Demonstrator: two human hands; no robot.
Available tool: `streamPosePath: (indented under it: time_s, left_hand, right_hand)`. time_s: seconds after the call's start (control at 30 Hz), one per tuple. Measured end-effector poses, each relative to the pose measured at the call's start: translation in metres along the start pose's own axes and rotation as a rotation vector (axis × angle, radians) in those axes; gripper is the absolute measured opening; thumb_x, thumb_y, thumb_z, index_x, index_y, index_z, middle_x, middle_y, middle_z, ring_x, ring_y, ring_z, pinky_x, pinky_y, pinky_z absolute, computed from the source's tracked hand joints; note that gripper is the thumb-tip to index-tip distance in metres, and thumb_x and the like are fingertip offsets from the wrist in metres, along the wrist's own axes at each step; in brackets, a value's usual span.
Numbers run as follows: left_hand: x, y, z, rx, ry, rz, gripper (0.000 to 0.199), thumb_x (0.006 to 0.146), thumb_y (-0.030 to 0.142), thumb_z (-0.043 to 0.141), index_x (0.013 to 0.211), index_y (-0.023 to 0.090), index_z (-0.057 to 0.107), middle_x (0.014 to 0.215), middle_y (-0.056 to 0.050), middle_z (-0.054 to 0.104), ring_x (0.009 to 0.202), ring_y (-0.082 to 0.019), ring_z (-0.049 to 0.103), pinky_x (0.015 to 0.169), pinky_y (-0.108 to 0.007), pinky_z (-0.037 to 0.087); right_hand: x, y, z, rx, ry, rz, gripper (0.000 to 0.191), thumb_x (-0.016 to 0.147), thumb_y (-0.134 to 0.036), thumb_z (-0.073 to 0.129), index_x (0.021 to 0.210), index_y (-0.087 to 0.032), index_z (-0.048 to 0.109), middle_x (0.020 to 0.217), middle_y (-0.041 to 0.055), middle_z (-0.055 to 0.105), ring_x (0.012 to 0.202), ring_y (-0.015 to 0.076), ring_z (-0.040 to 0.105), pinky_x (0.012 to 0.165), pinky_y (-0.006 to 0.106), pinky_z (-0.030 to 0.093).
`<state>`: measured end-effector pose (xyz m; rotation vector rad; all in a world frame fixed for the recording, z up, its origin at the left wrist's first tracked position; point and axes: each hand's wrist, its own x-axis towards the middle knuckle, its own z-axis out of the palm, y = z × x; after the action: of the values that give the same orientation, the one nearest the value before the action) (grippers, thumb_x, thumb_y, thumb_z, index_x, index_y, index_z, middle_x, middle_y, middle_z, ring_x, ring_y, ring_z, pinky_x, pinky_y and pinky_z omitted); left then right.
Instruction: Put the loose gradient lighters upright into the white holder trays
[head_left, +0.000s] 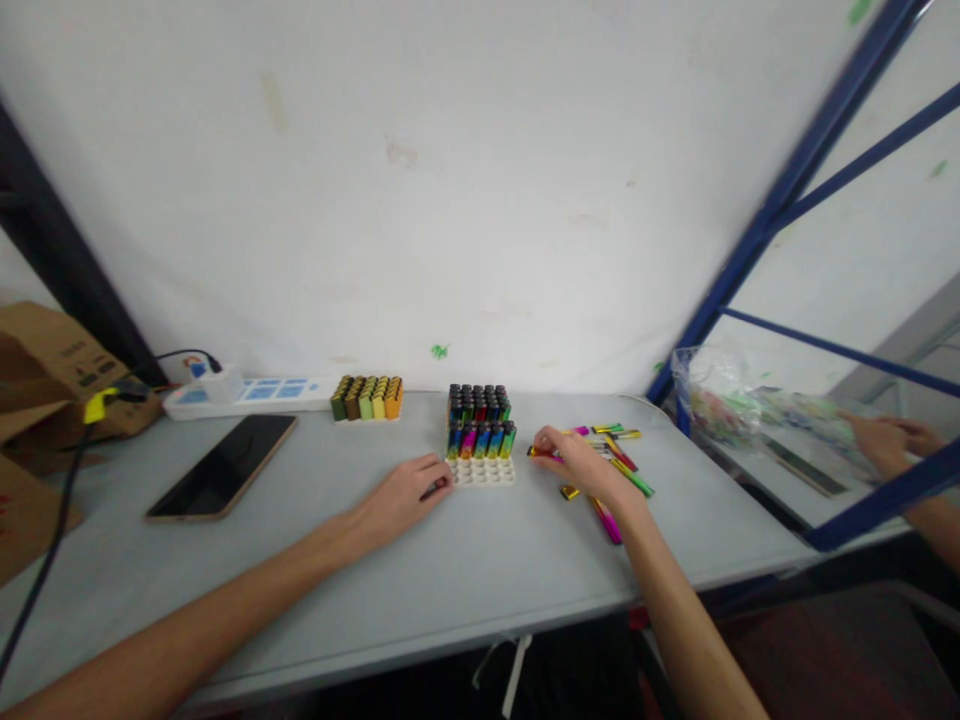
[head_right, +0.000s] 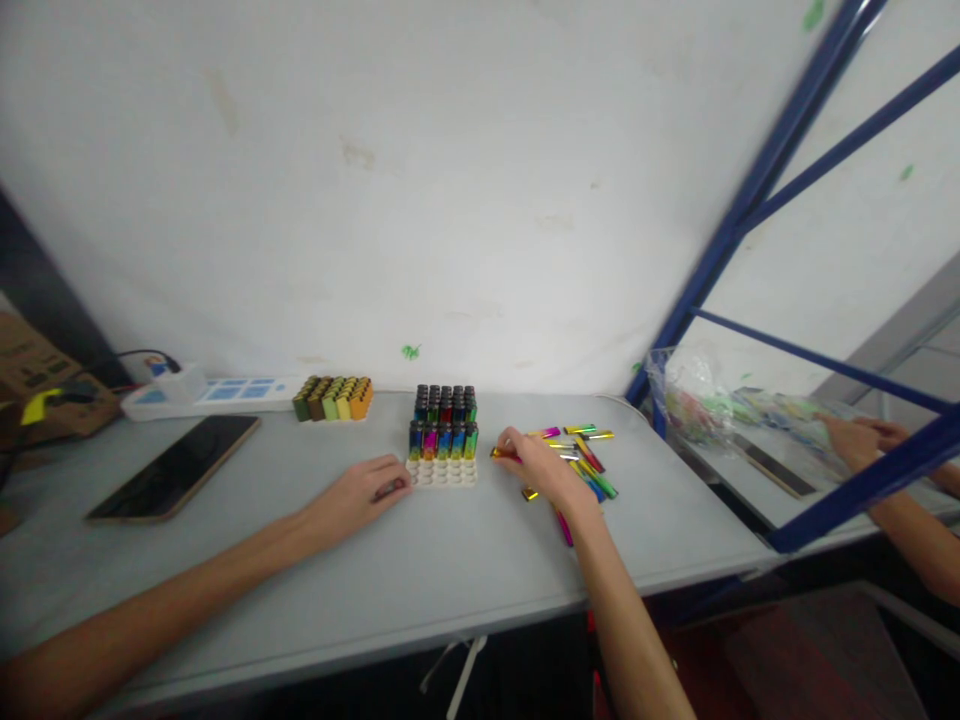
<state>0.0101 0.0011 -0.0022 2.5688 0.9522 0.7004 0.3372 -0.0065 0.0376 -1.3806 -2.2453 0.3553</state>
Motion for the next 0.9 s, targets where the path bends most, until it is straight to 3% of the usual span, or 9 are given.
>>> streamPosePath:
  time_s: [0.1,0.2,0.33,0.47,0.6,0.9]
  left_hand:
    - [-0.001,0.0,0.001,0.008,0.006,0.022,0.023,0.102,0.028,0.046,0.094,0.019,0.065,0.093,-0.005,0.064,0.086,-0.019,0.063,0.083,-0.029,0.05]
    - [-0.001,0.001,0.003,0.012,0.013,0.046,0.025,0.104,0.028,0.044,0.098,0.019,0.067,0.096,-0.005,0.065,0.089,-0.018,0.063,0.086,-0.029,0.051]
    - [-0.001,0.004,0.007,0.053,0.01,0.09,0.031,0.105,0.029,0.041,0.1,0.018,0.069,0.096,-0.006,0.065,0.09,-0.019,0.064,0.088,-0.031,0.052]
    - [-0.002,0.008,0.006,0.078,0.0,0.092,0.033,0.106,0.03,0.039,0.099,0.018,0.069,0.096,-0.007,0.066,0.09,-0.019,0.064,0.087,-0.031,0.052]
    - [-0.004,0.01,0.005,0.071,-0.006,0.054,0.032,0.106,0.028,0.04,0.098,0.018,0.069,0.097,-0.006,0.066,0.091,-0.019,0.064,0.087,-0.03,0.051]
    - [-0.003,0.003,0.005,0.021,0.048,-0.018,0.026,0.104,0.024,0.046,0.096,0.017,0.07,0.095,-0.006,0.066,0.09,-0.019,0.065,0.085,-0.029,0.051]
  right_hand:
    - [0.001,-0.015,-0.003,0.0,0.1,-0.048,0.021,0.099,-0.035,0.057,0.114,-0.022,0.064,0.092,0.0039,0.075,0.079,0.019,0.069,0.076,0.031,0.053]
    - [0.001,-0.037,-0.005,0.023,0.165,-0.123,0.024,0.102,-0.037,0.053,0.118,-0.025,0.066,0.109,0.0064,0.074,0.096,0.0214,0.07,0.088,0.033,0.052]
    - [0.004,-0.059,0.001,0.029,0.122,-0.18,0.027,0.104,-0.031,0.048,0.122,-0.026,0.068,0.109,0.0072,0.072,0.099,0.0212,0.068,0.09,0.033,0.053]
    - [0.007,-0.064,0.02,0.078,0.113,-0.172,0.022,0.1,-0.029,0.057,0.118,-0.024,0.067,0.104,0.0061,0.073,0.089,0.0191,0.069,0.084,0.032,0.056]
    - [0.014,-0.063,0.041,0.215,0.211,-0.069,0.015,0.091,-0.03,0.069,0.101,-0.021,0.063,0.091,0.0031,0.072,0.077,0.0172,0.07,0.07,0.028,0.058]
    - [0.039,-0.078,0.054,0.218,0.228,-0.07,0.02,0.085,-0.022,0.074,0.102,-0.022,0.064,0.092,0.0038,0.074,0.079,0.0174,0.073,0.075,0.029,0.06]
